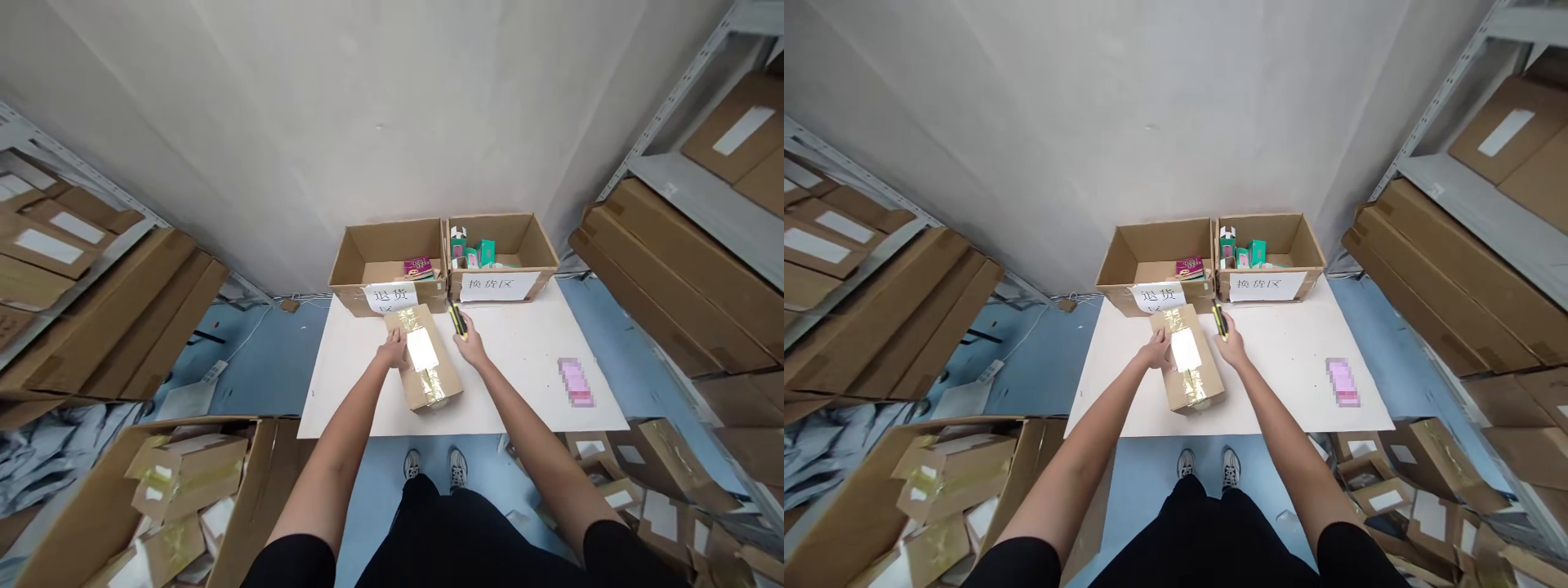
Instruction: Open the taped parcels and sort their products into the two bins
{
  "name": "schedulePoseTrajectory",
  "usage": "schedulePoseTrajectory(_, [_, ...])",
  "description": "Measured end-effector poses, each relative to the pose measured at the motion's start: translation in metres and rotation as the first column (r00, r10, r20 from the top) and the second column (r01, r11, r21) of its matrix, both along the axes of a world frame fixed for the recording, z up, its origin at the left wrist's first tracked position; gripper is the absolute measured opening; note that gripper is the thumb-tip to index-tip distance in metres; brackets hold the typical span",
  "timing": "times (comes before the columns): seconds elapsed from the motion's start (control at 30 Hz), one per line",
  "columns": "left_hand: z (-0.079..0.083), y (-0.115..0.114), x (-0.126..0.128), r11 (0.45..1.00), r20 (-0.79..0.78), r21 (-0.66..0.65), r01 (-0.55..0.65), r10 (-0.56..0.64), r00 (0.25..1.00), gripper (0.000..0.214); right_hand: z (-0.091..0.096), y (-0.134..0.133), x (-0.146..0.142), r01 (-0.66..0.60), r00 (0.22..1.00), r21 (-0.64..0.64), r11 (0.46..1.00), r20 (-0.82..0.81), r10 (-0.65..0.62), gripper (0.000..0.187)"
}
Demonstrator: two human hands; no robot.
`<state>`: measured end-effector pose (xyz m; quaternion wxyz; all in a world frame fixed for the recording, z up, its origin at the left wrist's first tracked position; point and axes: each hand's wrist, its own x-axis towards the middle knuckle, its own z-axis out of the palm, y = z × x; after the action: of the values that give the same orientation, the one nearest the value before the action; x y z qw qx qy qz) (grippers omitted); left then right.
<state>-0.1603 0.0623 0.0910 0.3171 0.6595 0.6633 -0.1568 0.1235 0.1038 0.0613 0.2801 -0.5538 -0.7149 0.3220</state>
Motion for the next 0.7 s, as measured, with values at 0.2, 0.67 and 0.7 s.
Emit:
schedulePoseTrajectory(0.2, [0.004,-0.003,0.005,1.000,0.040,0.007,-0.016,0.016,0.999,0.149,0.042,0.000,-0.113,-0.139,0.972,-0.031,0.990,0.185,0.142,0.061])
schedulePoseTrajectory(0.67, [0.005,-0.006,0.014,0.999,0.059,0.034,0.006,-0.008,0.998,0.149,0.034,-0.017,-0.128,-0.128,0.886,-0.068,0.989,0.441,0.145,0.058])
schedulePoseTrajectory(0.7, [0.005,-0.006,0.015,0.999,0.063,0.039,0.004,-0.007,0.998,0.149,0.033,-0.016,-0.128,-0.123,0.882,-0.080,0.989,0.449,0.146,0.059])
